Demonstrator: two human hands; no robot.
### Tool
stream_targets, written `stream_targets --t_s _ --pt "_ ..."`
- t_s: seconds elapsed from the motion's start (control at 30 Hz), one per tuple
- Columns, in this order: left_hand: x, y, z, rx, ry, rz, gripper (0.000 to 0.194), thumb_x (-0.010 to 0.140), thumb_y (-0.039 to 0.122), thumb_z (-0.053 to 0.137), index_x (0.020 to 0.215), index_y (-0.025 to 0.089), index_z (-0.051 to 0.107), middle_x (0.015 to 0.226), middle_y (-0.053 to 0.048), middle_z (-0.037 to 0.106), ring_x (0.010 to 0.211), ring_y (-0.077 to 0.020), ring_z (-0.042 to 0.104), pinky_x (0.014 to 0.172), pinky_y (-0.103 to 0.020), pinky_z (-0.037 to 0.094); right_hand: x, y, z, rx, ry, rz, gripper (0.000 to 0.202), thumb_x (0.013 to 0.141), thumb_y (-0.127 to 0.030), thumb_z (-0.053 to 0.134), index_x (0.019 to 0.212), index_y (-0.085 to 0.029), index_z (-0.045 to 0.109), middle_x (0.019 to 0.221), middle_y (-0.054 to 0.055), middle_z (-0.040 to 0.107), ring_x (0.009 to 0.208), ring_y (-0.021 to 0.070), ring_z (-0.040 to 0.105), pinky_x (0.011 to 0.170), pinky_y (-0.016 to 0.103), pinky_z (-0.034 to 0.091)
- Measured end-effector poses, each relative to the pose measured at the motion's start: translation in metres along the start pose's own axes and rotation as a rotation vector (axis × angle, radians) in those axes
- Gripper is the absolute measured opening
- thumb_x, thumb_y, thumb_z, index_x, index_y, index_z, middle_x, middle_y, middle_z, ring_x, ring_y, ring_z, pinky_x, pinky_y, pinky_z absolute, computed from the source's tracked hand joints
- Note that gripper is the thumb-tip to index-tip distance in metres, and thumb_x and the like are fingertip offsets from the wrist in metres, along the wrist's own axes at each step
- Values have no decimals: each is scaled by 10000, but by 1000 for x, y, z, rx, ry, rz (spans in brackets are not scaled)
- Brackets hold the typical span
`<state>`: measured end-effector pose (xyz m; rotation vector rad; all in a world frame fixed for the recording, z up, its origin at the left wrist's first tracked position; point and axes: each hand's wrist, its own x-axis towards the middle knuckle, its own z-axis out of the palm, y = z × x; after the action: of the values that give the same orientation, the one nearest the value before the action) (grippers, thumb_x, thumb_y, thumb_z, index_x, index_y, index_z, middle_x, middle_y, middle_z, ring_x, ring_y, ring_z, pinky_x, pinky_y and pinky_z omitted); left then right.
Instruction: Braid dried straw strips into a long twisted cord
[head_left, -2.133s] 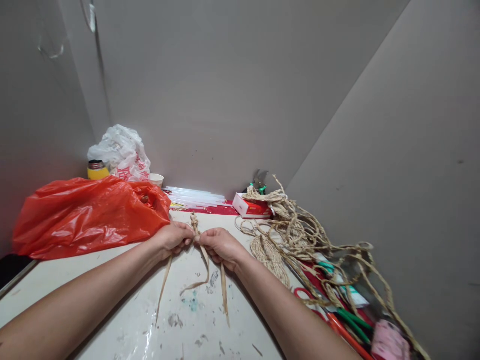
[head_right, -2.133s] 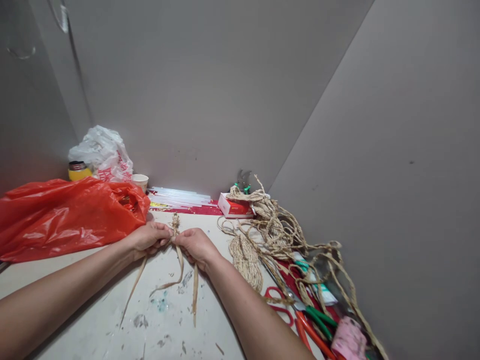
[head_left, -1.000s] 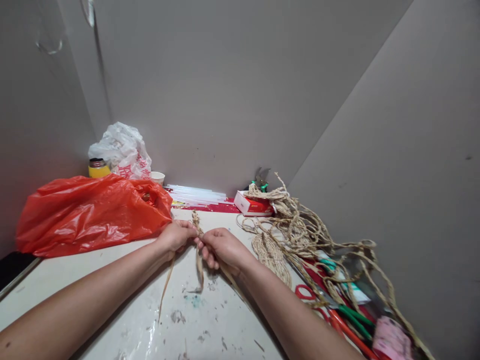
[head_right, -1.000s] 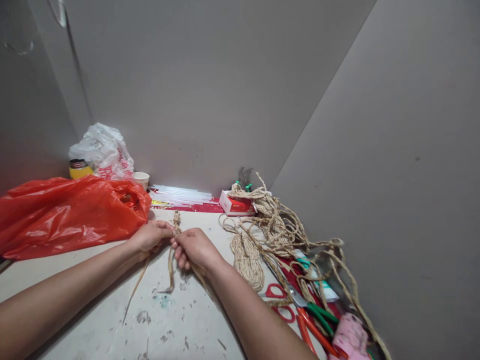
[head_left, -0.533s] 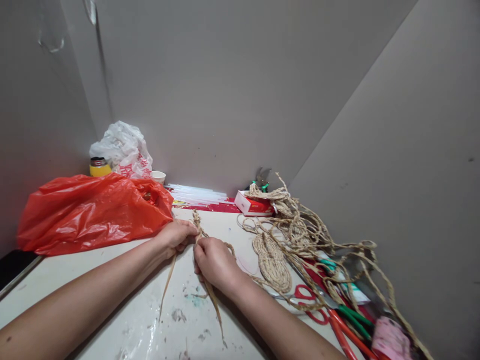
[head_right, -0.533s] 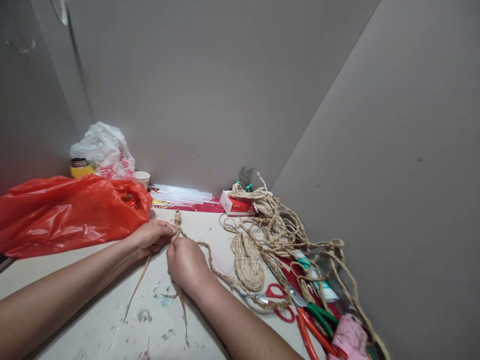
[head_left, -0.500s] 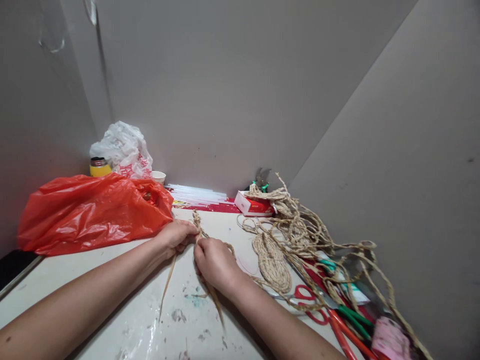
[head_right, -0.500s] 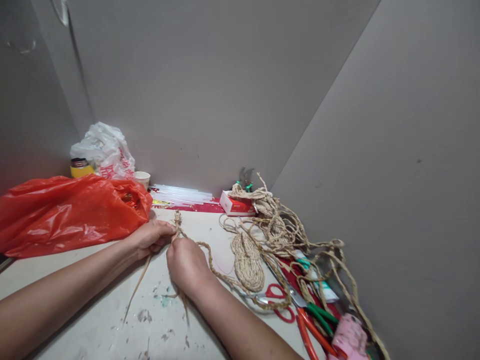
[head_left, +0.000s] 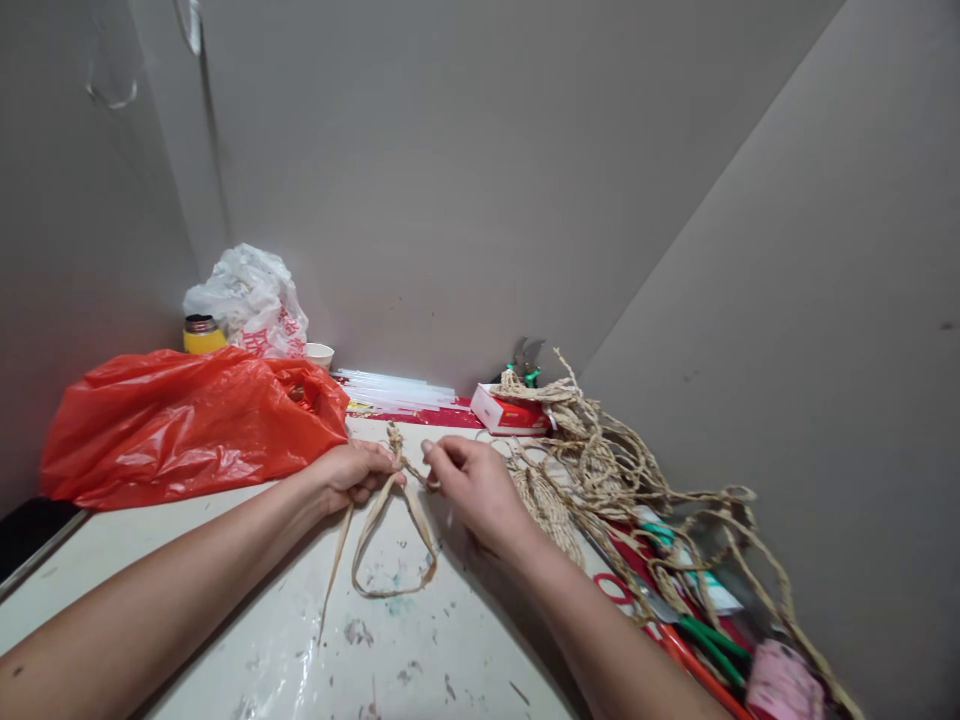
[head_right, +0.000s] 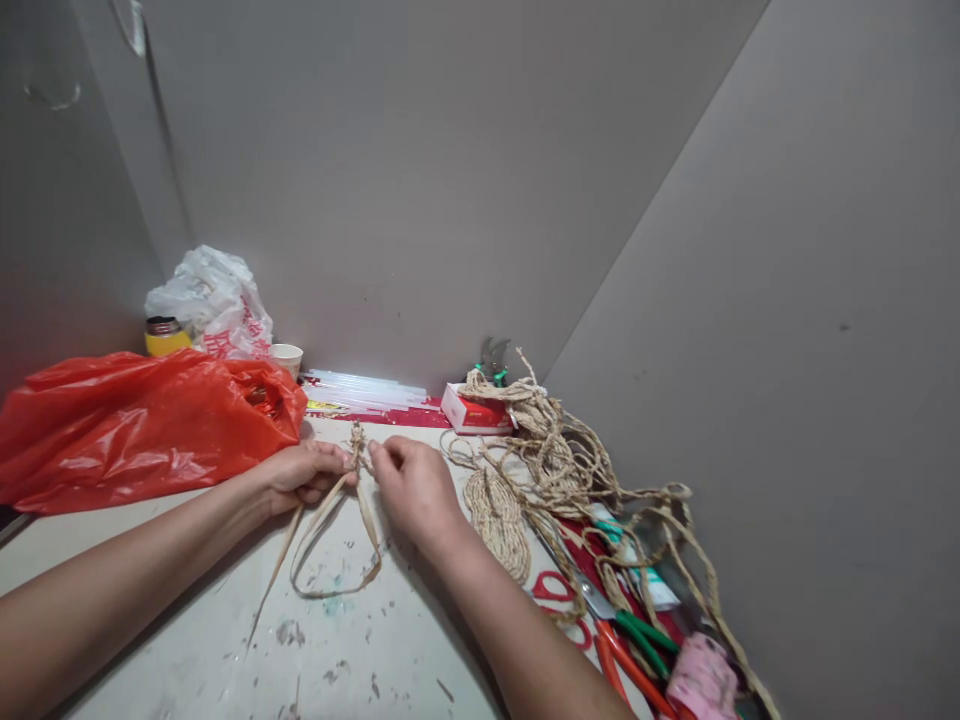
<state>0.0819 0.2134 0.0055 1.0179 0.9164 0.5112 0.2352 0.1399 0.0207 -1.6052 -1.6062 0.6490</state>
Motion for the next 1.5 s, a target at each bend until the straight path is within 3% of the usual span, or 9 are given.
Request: stream_targets --t_s 0.07,0.27,0.5,0.73,0.97,1.07,1.17,1.3,1.5 --pt "0 1 -1 -13 -21 -17 257 542 202 687 705 144 498 637 -24 649 331 20 163 374 -179 20 8 5 4 212 -9 90 268 828 -372 499 762 -142 620 696 38 635 604 129 551 522 210 395" --pt "-2 2 -2 -26 -40 -23 290 532 174 702 747 153 508 509 30 577 319 19 163 378 -174 10 10 -1 22 686 -287 449 187 844 -276 478 776 -134 578 610 14 579 489 93 526 463 194 427" --pt "-1 2 -3 -11 -42 -18 303 533 194 710 765 151 520 522 21 589 332 19 173 384 -166 19 16 1 16 775 -431 524 166 831 -225 496 700 -128 527 516 -75 375 350 10 230 315 118 128" --pt "2 2 -7 59 -83 31 271 565 230 692 772 145 538 615 -12 638 345 8 201 375 -178 55 22 8 15 745 -507 587 224 862 -317 464 721 -152 519 473 -98 298 333 23 160 305 129 90" --pt "-4 4 -5 378 -47 144 216 621 247 638 811 146 618 560 39 573 384 -34 296 393 -183 174 22 9 18 763 -465 579 174 794 -193 468 627 -146 481 456 -99 304 327 14 151 311 127 89" --pt "-6 6 -9 651 -6 248 111 663 237 576 691 150 639 512 38 550 428 -61 366 444 -186 247 20 8 23 734 -386 578 205 772 -173 464 569 -161 439 404 -98 315 302 17 159 301 140 90" --pt "-12 11 -9 910 49 301 158 689 244 536 565 162 588 484 15 548 456 -97 425 467 -203 268 17 6 27 713 -321 574 191 767 -165 463 578 -150 490 352 -102 309 282 21 158 293 150 87" --pt "-25 11 4 1083 179 336 182 718 257 516 557 185 561 499 -15 548 476 -136 446 487 -232 263 15 4 30 747 -296 576 238 770 -215 498 546 -171 433 335 -108 299 284 20 165 298 151 90" --pt "-42 -9 32 1145 288 413 40 672 165 577 653 183 607 557 -52 541 524 -182 477 565 -267 295 14 5 28 844 -334 596 290 728 -216 547 531 -187 336 369 -112 299 313 8 158 319 139 71"
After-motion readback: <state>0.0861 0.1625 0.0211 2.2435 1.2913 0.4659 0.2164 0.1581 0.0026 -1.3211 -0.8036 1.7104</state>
